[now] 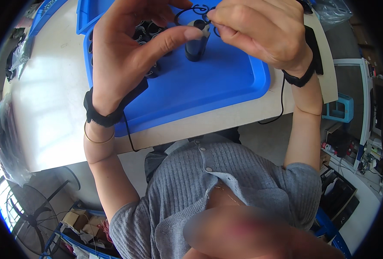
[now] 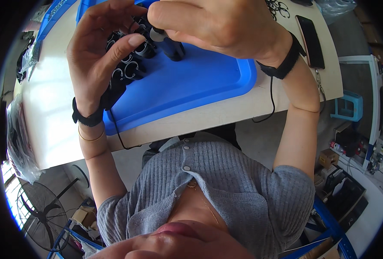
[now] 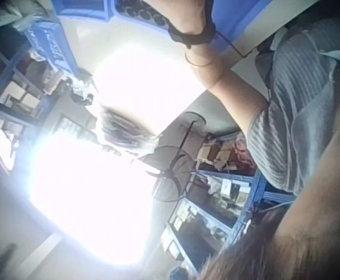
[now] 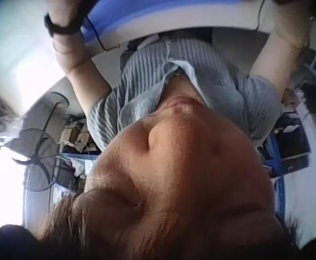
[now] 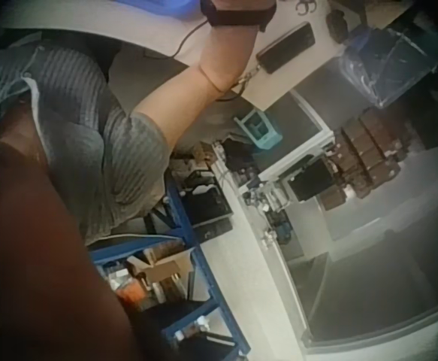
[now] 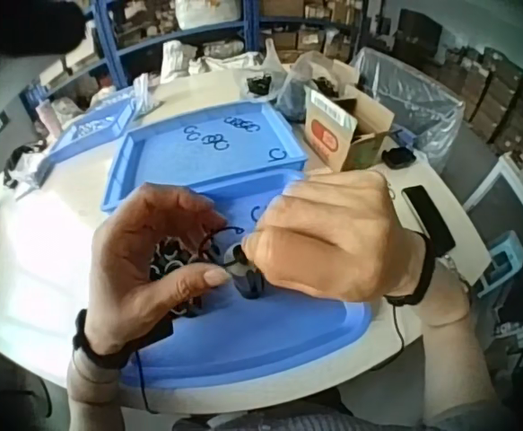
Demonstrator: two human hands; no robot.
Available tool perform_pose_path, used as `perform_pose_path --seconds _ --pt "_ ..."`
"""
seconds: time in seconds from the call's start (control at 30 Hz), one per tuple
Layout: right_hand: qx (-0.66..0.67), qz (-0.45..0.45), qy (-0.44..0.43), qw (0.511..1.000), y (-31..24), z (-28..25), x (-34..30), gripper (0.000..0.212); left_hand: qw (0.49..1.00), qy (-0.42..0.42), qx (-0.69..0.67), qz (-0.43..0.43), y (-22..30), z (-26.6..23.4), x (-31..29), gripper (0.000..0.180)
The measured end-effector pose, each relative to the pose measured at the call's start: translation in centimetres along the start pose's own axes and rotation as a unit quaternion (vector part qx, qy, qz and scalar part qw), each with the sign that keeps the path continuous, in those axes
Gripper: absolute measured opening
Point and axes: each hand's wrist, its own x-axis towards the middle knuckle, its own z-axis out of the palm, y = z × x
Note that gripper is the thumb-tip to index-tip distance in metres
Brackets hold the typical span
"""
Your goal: Manually assembling snap rings onto a metal cylindrical component at a workstation.
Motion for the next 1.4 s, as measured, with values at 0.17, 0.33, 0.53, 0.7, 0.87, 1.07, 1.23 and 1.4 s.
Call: perform_pose_path --seconds 0.17,0.33,0.53,0.7,0.87,1.07,1.23,1.4 --pt "0.061 0.026 0.015 0.998 0.5 0.4 -0.2 0.014 0.996 -0.007 -0.088 -0.007 -1.1 -0.4 0.1 0.056" --pt "0.135 0.226 -0.060 0.963 1.2 -1.0 -0.8 0.012 0.994 -0.038 -0.099 -0.009 -1.2 0.3 0.2 0.057" --pt "0.170 0.265 -0.140 0.939 2.0 -0.6 -1.4 0.016 0.996 -0.073 0.043 -0.017 -0.1 0.6 0.0 0.057" --pt "0.179 0.254 -0.190 0.931 1.6 -0.9 -1.4 0.017 0.993 -0.085 0.068 -0.052 0.5 0.5 0.1 0.054" --pt "0.182 0.199 -0.198 0.942 1.8 -0.6 -1.3 0.019 0.991 -0.090 0.085 -0.056 1.1 0.6 0.0 0.052" --pt "0.175 0.185 -0.214 0.943 1.8 -0.7 -1.4 0.019 0.990 -0.103 0.069 -0.060 0.7 0.5 0.3 0.049" --pt "0.159 0.175 -0.220 0.946 1.7 -0.7 -1.3 0.020 0.989 -0.103 0.046 -0.096 0.3 0.2 0.0 0.048" --pt "0.155 0.169 -0.222 0.948 1.6 -0.6 -1.3 0.019 0.989 -0.111 0.063 -0.078 0.0 -0.1 0.0 0.048"
